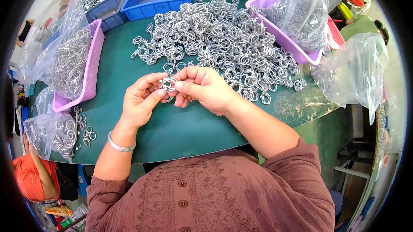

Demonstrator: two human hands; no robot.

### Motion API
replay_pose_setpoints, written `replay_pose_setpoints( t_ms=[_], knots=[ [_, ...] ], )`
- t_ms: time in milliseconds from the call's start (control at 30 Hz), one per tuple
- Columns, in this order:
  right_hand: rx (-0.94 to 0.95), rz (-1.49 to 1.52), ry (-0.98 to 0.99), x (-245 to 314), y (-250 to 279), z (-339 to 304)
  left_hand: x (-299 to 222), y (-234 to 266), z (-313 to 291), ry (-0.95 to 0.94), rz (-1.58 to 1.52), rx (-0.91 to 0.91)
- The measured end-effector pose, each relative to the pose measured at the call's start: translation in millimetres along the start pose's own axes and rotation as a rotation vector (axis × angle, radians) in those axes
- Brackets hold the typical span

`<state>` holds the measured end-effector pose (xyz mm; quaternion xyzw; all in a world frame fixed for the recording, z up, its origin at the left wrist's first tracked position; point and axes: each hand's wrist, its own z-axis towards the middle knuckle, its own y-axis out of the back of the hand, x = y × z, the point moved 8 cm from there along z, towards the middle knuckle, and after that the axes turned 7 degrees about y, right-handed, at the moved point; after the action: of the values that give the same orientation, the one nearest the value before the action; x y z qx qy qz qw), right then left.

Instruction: The person assembles metal clips by picking up metal components from a pile on the workbench and connecting them together by hand.

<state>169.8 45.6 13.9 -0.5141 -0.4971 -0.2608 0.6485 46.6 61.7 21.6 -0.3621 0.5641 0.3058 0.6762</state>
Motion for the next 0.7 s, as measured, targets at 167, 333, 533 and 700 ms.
replay_pose_setpoints(
  t_ms=[167,333,533,700],
  knots=[
    [0.006,-0.157,0.088,7,4,-1,-11,-5,0,-0.056,-0.038,0.029],
    [0.032,-0.182,0.226,13,-2,-1,-4,-1,0,0.006,-0.136,0.042],
    [0.05,-0.328,0.334,18,-1,-2,-6,0,0,-0.028,-0.116,-0.005],
    [0.037,-0.363,0.354,21,-1,-3,-7,1,0,-0.036,-0.053,-0.016]
  ],
)
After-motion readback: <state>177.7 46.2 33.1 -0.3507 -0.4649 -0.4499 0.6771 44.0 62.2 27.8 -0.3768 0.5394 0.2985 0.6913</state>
